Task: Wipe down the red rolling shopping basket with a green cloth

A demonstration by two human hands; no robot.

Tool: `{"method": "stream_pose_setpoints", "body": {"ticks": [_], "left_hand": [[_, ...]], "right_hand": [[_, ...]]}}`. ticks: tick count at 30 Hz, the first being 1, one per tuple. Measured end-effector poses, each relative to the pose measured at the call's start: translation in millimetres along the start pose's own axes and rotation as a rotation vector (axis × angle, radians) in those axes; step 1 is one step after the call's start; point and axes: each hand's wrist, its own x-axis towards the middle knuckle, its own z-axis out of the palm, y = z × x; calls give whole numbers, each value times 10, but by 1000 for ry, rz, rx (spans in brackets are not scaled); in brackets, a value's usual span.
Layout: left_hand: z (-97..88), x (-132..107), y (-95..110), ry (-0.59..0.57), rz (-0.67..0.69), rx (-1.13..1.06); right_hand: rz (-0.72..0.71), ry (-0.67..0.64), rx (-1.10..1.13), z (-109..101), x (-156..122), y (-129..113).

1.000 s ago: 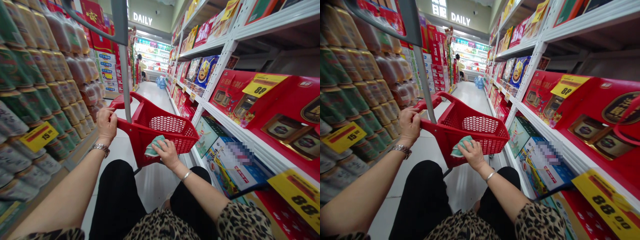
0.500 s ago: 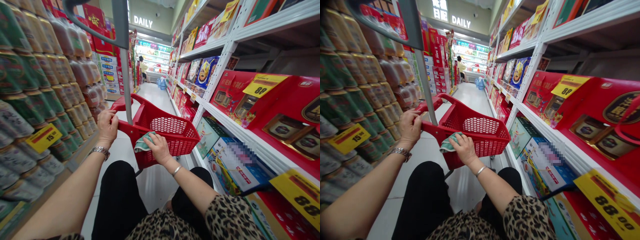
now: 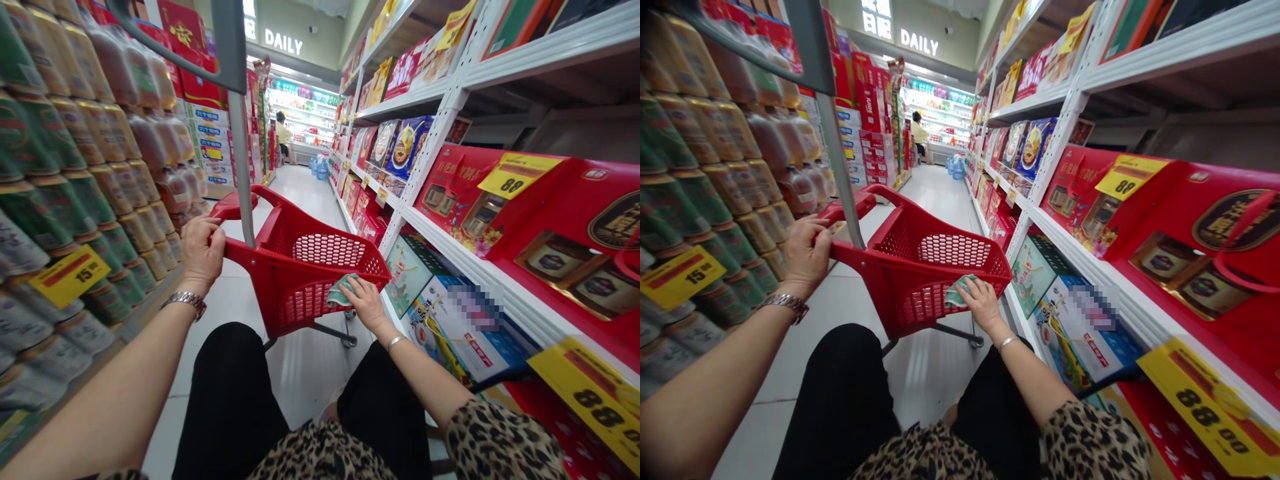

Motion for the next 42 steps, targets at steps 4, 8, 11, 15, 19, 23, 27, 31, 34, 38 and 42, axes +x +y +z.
{"method": "stream_pose_setpoints", "body": {"ticks": [4, 8, 11, 15, 19, 23, 27, 31, 34, 38, 42], "left_hand": [[7, -6, -13, 10, 7, -5], [42, -20, -36, 43, 13, -19], [65, -31, -39, 78, 18, -32], [65, -35, -26, 76, 18, -41], [45, -30, -2, 70, 21, -39], [24, -26, 42, 40, -11, -18], [7, -27, 93, 38, -36, -13], [-3, -38, 119, 24, -35, -8], [-3, -54, 111, 12, -43, 5], [9, -74, 82, 16, -38, -2], [12, -83, 62, 30, -35, -15]], "right_hand": [[182, -147, -47, -47, -262, 251], [424, -294, -110, -129, -453, 455], [632, -347, -146, -166, -544, 554], [880, -328, -132, -117, -565, 557], [916, -198, -34, 26, -472, 402], [740, 74, 57, 132, -335, 173], [591, 115, 126, 144, -132, -124], [432, 139, 183, 136, 164, -538], [290, 123, 230, 134, 391, -904], [32, 26, 304, 124, 619, -1368], [-241, 26, 304, 132, 742, -1591]]}}
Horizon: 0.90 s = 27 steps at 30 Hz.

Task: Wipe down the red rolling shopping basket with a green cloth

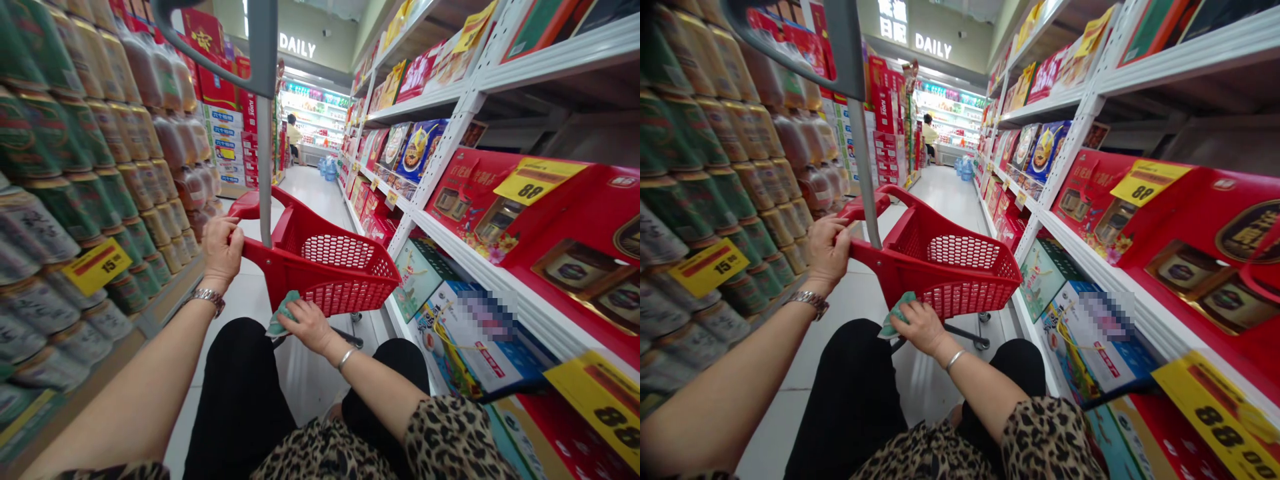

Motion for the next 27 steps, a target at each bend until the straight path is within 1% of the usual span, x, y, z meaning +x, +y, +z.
{"method": "stream_pose_setpoints", "body": {"ticks": [2, 4, 8, 15, 22, 25, 27], "left_hand": [[-8, -1, 3, -9, -11, 4], [-17, -1, 13, -21, -23, 13], [-22, -3, 29, -22, -32, 9], [-44, 5, 36, -51, -41, -13], [-57, 24, 74, -46, -46, -4], [-52, 29, 80, -48, -57, 3], [-50, 28, 78, -48, -53, 8]], "right_hand": [[-73, -13, -19, 10, 0, 46], [-113, -27, -45, 1, -62, 161], [-136, -70, -73, -65, -308, 428], [17, -104, -143, -256, -753, 730], [92, -71, -274, -436, -1163, 1033], [138, -96, -302, -502, -1338, 1154], [197, -141, -299, -548, -1462, 1228]]}}
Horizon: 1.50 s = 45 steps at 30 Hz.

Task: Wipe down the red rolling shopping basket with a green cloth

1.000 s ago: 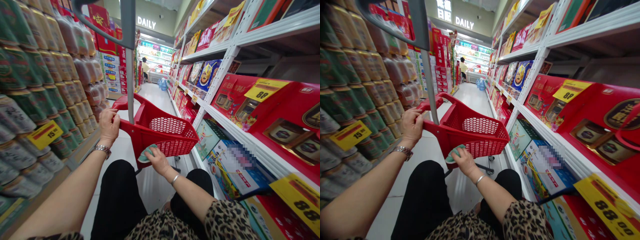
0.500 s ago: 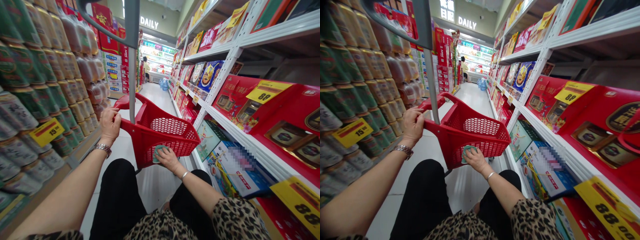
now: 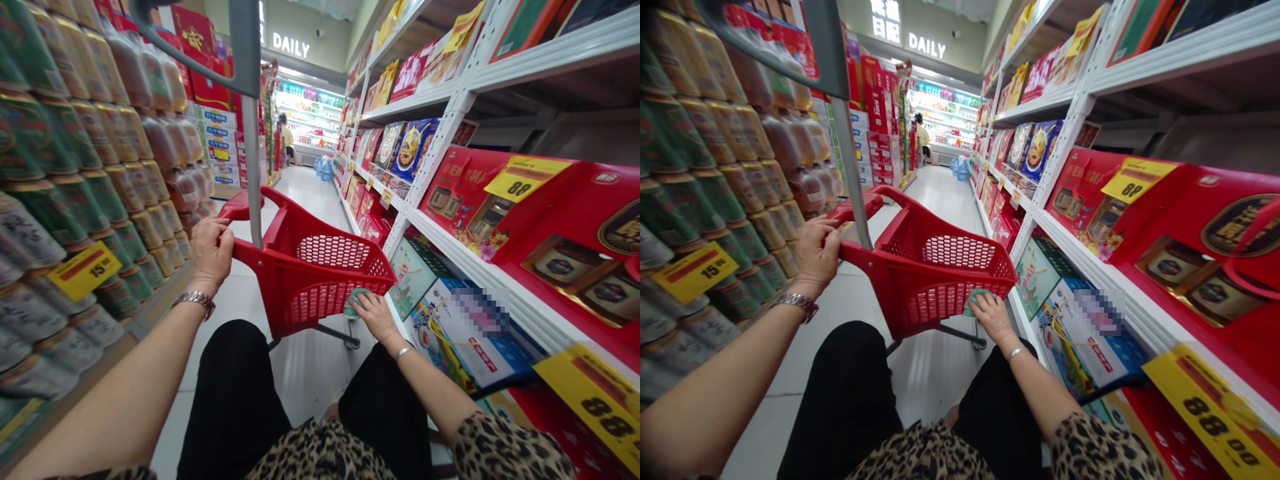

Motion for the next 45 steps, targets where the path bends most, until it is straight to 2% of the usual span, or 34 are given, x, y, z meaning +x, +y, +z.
{"method": "stream_pose_setpoints", "body": {"ticks": [4, 7, 11, 15, 19, 23, 28, 31, 35, 41, 45], "left_hand": [[5, -3, -18, 17, 10, -12], [12, 0, -25, 41, 20, -46], [12, 4, -3, 38, 14, -80], [-2, -2, 24, 20, 5, -29], [4, -23, 21, 12, -6, 16], [40, -54, 12, 29, -20, 14], [53, -87, 34, 42, -1, 0], [29, -103, 54, 38, 30, 7], [9, -121, 52, 30, 60, 12], [32, -123, 27, 59, 44, 11], [24, -113, 27, 39, 56, 10]], "right_hand": [[221, -113, -30, -24, -246, 194], [444, -106, -79, -79, -396, 315], [628, 62, -38, -245, -411, 427], [687, 327, 114, -516, -144, 437], [646, 486, 296, -769, 352, 292], [532, 518, 455, -902, 979, -6], [363, 425, 665, -939, 1802, -515], [264, 267, 706, -936, 2137, -805], [219, 122, 682, -939, 2270, -997], [188, 175, 708, -911, 2166, -936], [185, 201, 713, -829, 2016, -830]]}}
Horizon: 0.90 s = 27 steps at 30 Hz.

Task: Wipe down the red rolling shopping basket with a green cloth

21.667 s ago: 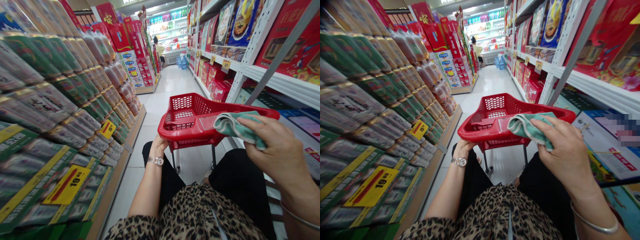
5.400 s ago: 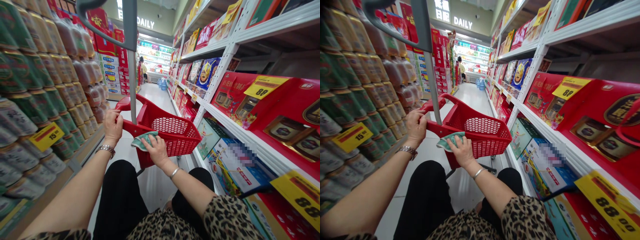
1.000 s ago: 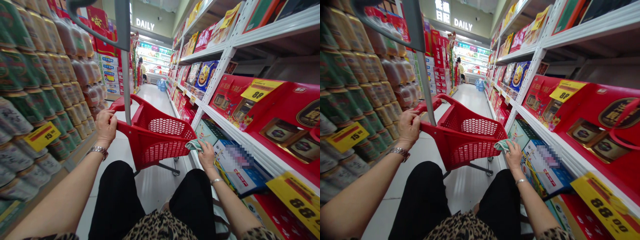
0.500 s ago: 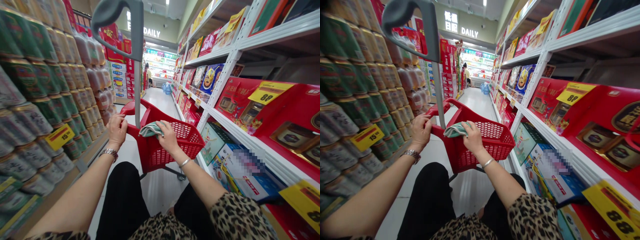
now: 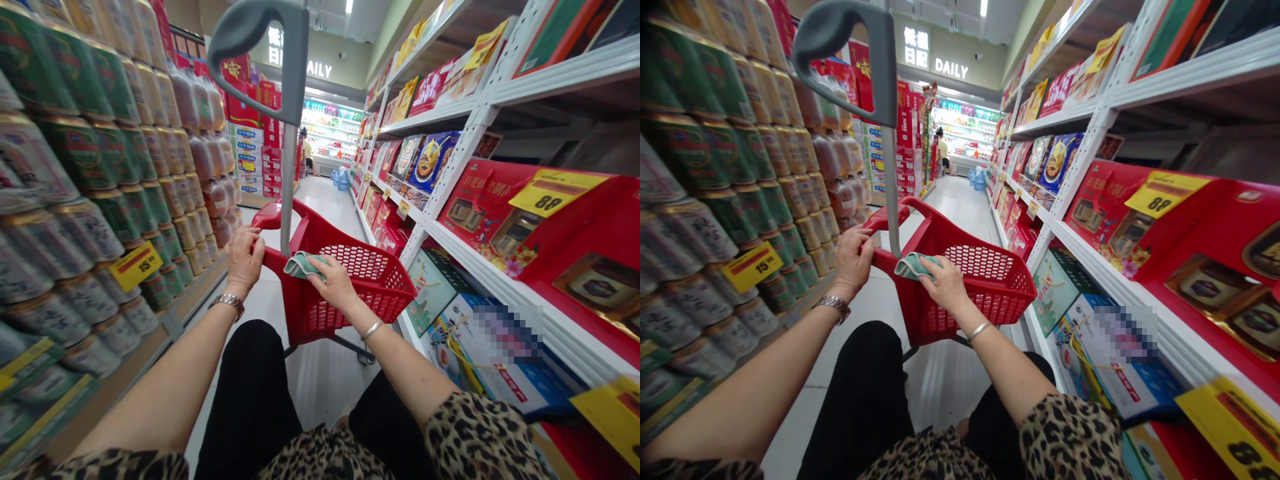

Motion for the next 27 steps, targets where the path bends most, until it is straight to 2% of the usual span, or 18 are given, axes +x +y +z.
{"method": "stream_pose_setpoints", "body": {"ticks": [9, 16, 19, 21, 23, 27], "left_hand": [[21, -16, -11, 16, -1, -6], [6, -22, 27, -6, -15, -7], [-6, -35, 79, -9, -22, 3], [-12, -49, 122, -24, -23, 10], [-15, -68, 166, -50, -12, 15], [-14, -116, 237, -87, 20, 6]], "right_hand": [[139, -9, -166, -204, -540, 611], [189, -26, -318, -508, -914, 999], [229, -1, -393, -622, -1027, 1095], [248, 63, -438, -646, -1044, 1063], [214, 152, -442, -621, -990, 917], [11, 265, -336, -477, -682, 328]]}}
